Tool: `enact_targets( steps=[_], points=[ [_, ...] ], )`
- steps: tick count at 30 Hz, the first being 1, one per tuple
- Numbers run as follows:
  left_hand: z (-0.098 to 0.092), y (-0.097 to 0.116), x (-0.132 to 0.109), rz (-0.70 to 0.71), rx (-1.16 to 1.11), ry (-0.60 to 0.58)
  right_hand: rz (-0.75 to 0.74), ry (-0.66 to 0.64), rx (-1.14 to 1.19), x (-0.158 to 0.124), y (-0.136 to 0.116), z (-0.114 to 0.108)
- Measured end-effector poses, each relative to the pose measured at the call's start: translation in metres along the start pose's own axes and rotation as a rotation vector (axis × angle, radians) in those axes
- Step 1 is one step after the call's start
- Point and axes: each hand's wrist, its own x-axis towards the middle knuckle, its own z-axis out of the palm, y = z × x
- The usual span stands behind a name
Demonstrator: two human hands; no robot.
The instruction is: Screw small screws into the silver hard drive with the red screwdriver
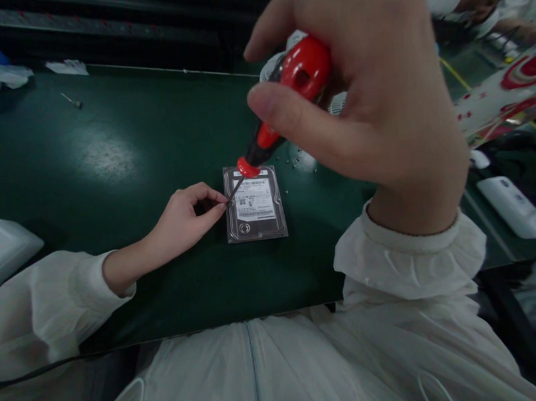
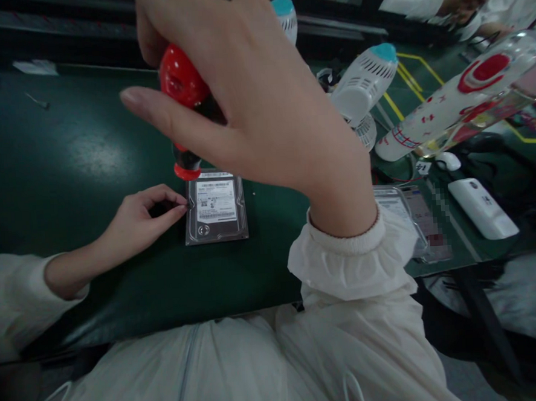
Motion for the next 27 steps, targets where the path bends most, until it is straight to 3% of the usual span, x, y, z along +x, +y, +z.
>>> enact_targets(
  steps=[3, 7, 12, 17, 23, 27],
  points=[
    [-0.0006, 0.0017, 0.0003, -0.006, 0.007, 0.001, 0.03, 0.003, 0.039, 0.0007, 0.0017, 0.0009],
    [-0.001, 0.0037, 0.0002, -0.007, -0.023, -0.007, -0.058, -0.019, 0.159, 0.001, 0.0053, 0.0014],
    [0.0, 0.0031, 0.0008, 0.001, -0.047, -0.007, -0.041, 0.067, 0.127, 0.0004, 0.0038, 0.005],
    [0.0006, 0.0024, 0.0009, 0.029, -0.07, 0.01, -0.142, 0.03, 0.211, 0.0006, 0.0059, 0.006],
    [-0.0008, 0.0043, 0.0012, 0.026, -0.051, 0.001, -0.073, 0.089, 0.083, 0.0032, 0.0049, 0.0078],
    [-0.0004, 0.0043, 0.0016, 0.016, -0.054, 0.001, -0.132, 0.067, 0.186, 0.0025, 0.0069, 0.0073]
  ],
)
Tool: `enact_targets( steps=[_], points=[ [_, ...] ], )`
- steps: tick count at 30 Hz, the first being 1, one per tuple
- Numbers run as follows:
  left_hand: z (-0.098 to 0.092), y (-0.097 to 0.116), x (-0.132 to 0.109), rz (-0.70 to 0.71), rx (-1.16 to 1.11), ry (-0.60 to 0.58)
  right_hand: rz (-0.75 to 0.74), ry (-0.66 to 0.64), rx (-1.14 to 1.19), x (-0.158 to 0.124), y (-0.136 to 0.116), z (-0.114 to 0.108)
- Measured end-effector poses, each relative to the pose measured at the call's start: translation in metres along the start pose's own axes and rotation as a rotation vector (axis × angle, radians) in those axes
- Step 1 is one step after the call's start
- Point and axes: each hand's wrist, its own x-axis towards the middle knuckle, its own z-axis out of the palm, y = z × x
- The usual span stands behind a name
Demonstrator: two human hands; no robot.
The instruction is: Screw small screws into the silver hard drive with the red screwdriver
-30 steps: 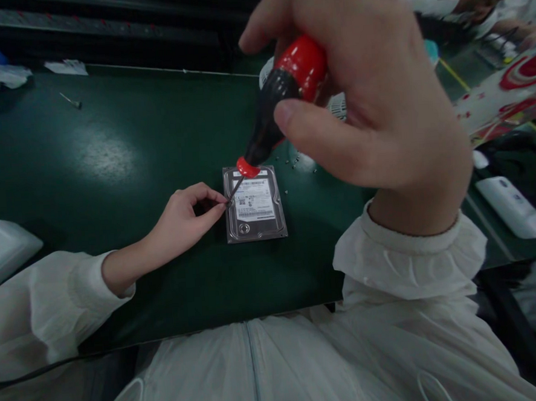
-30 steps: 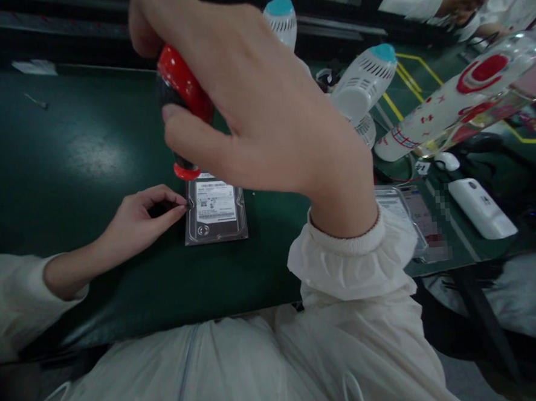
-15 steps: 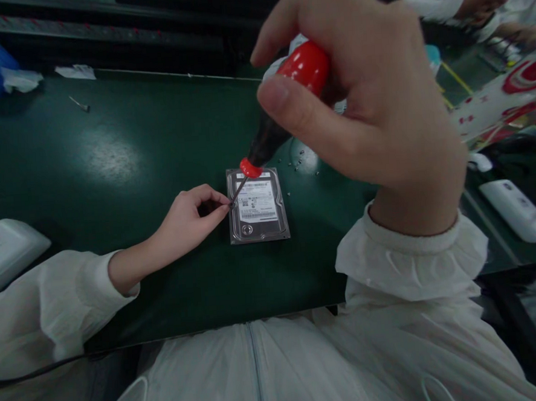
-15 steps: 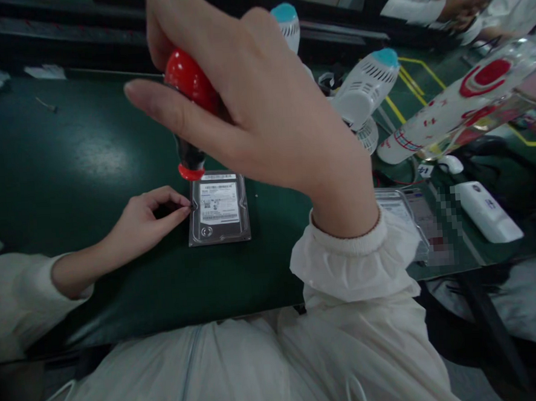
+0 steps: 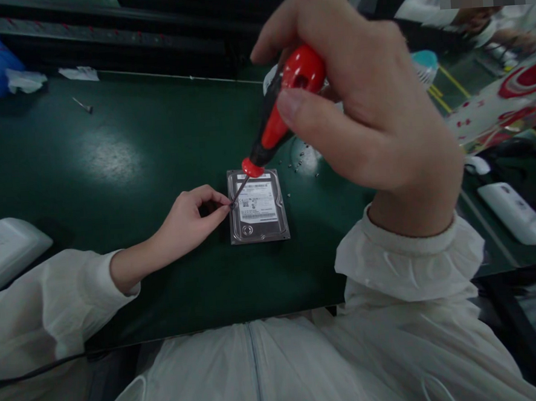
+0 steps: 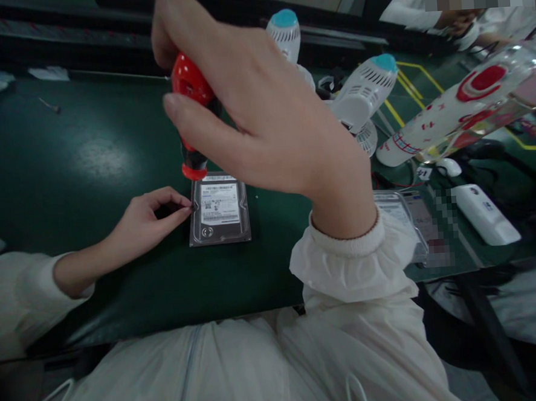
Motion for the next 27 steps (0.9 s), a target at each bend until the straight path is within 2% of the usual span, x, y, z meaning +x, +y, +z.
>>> enact_targets(
  steps=[3, 8, 14, 19, 24, 27],
  points=[
    [0.0002, -0.0009, 0.0, 0.003, 0.004, 0.002, -0.018, 0.003, 0.029, -0.0007, 0.0, -0.0006],
    [0.0, -0.0023, -0.0003, 0.01, 0.013, 0.008, 0.01, 0.052, -0.053, 0.0008, -0.002, 0.0023],
    [0.0006, -0.001, -0.0002, -0.001, -0.015, 0.0, -0.078, -0.001, 0.074, 0.0004, 0.0012, 0.0021],
    [0.0006, -0.0008, 0.0001, 0.004, 0.003, 0.003, 0.025, 0.023, -0.057, -0.0005, -0.0032, 0.0017],
    [0.0004, -0.0016, -0.0005, 0.004, -0.006, 0.002, -0.063, -0.02, 0.054, 0.0022, -0.0008, 0.0012],
    [0.0, -0.0003, -0.0004, -0.004, -0.009, -0.002, -0.007, -0.005, -0.004, 0.0024, -0.0033, 0.0025]
  ],
)
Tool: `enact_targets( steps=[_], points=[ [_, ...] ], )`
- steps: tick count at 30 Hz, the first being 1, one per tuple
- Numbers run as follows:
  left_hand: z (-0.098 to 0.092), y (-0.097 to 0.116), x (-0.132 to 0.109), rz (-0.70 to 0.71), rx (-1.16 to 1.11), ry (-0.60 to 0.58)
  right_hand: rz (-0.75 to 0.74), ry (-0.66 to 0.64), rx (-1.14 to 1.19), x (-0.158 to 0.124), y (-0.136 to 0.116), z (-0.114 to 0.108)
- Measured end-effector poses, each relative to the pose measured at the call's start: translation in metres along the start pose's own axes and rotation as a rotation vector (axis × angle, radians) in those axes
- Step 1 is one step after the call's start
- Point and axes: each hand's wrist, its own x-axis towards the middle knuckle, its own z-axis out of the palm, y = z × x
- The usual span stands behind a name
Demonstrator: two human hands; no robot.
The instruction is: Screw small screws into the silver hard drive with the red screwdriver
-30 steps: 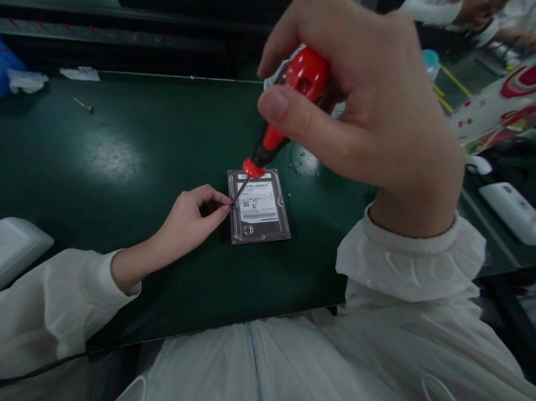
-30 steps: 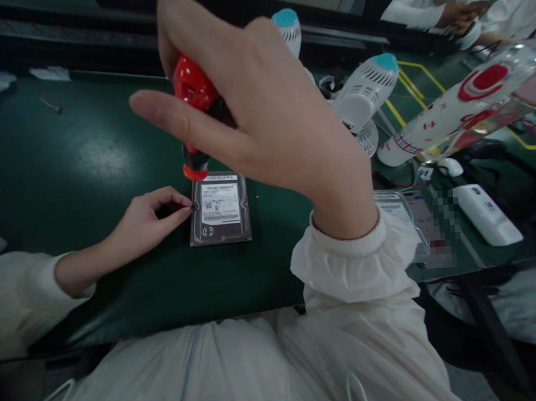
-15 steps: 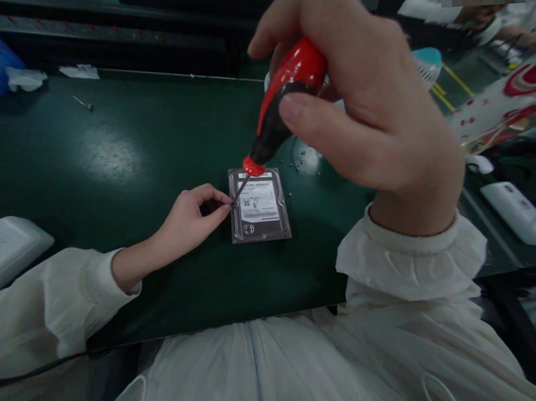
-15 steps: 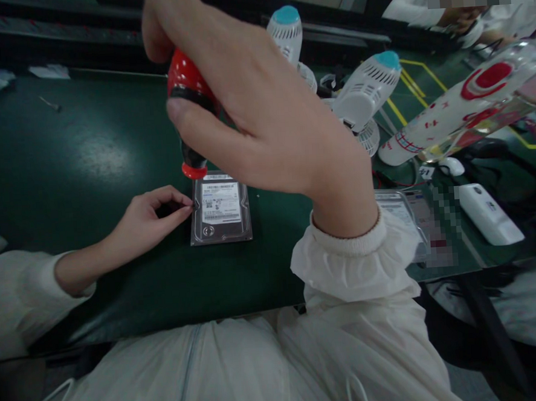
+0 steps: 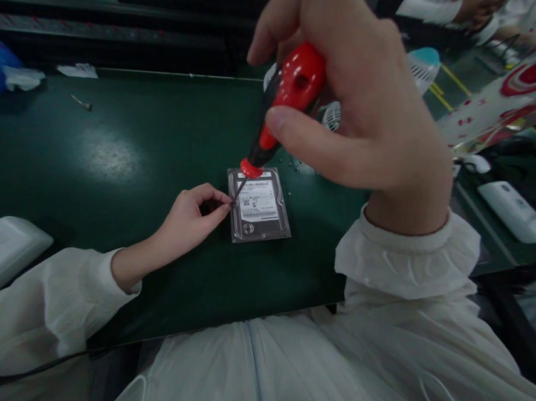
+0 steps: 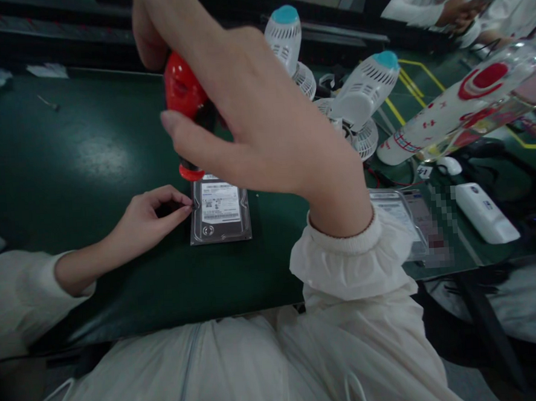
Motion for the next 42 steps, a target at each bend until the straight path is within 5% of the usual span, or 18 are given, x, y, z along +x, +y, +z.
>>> enact_targets(
  steps=[4, 10, 14, 20, 25, 30, 37, 42],
  points=[
    [0.0, 0.001, 0.0, -0.002, 0.01, 0.001, 0.168, 0.063, -0.154, 0.0, -0.001, 0.005],
    [0.0, 0.001, -0.001, -0.039, 0.003, -0.012, -0.098, 0.104, 0.033, 0.001, 0.011, 0.009],
    [0.0, 0.0, 0.0, -0.025, 0.015, -0.013, -0.003, 0.11, -0.058, 0.0, 0.008, 0.007],
    [0.0, -0.001, 0.0, -0.016, 0.004, -0.014, -0.082, 0.063, 0.108, 0.0, 0.009, 0.008],
    [-0.001, 0.001, -0.001, -0.024, 0.005, -0.007, -0.01, 0.108, -0.04, 0.0, 0.004, 0.007],
    [-0.001, 0.002, 0.0, -0.028, 0.009, -0.004, 0.038, 0.02, 0.083, 0.0, 0.001, 0.003],
    [0.0, -0.002, 0.0, -0.033, 0.058, -0.011, 0.128, 0.073, -0.076, 0.001, 0.003, 0.006],
    [-0.001, -0.002, -0.001, -0.003, 0.06, -0.007, 0.055, 0.041, -0.072, 0.0, 0.002, 0.003]
  ],
)
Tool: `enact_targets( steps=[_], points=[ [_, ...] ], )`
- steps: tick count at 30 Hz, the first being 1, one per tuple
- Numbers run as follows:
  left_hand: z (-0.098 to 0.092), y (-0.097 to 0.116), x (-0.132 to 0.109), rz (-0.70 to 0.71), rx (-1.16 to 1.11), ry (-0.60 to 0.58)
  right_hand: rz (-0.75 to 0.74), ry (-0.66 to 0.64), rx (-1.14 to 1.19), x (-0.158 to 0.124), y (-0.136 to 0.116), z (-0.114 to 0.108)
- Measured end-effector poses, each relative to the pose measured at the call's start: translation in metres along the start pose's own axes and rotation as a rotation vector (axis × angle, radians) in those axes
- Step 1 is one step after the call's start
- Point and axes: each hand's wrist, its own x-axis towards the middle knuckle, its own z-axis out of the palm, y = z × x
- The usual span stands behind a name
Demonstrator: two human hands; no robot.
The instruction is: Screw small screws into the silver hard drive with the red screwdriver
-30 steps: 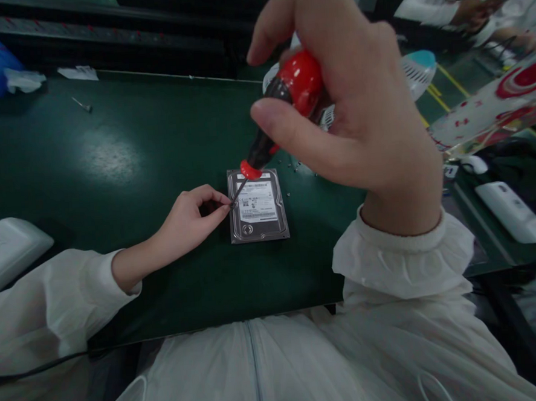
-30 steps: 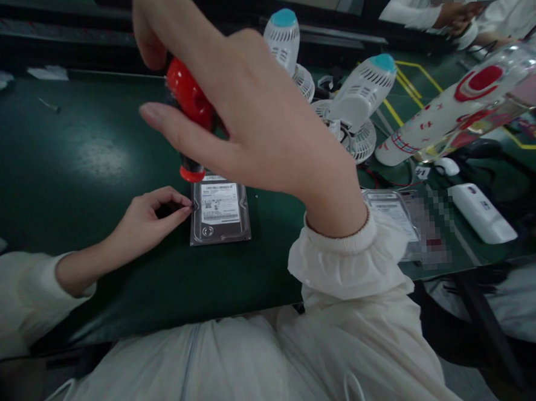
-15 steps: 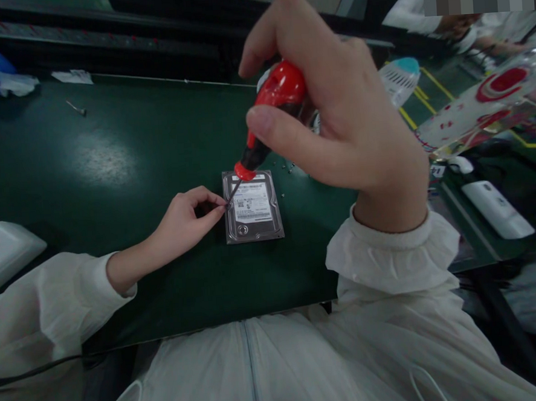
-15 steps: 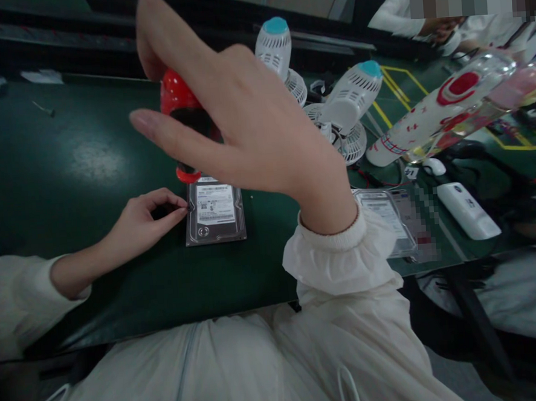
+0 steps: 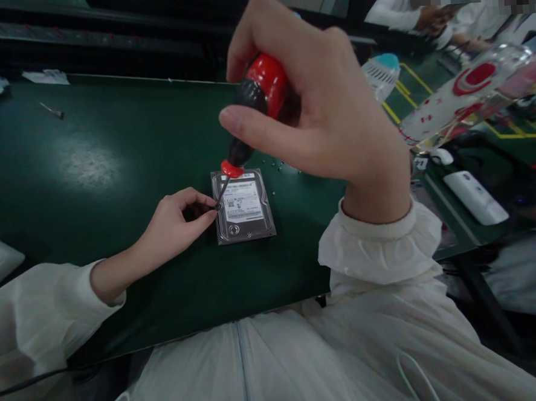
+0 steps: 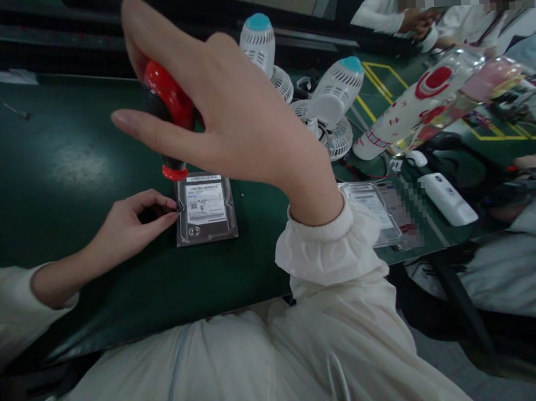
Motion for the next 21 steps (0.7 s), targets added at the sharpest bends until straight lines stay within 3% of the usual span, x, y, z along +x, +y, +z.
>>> enact_targets(
  steps=[21],
  points=[
    [0.0, -0.0016, 0.0006, -0.026, -0.016, -0.011, 0.011, 0.051, 0.131, -0.0011, 0.0013, 0.0063]
  ],
)
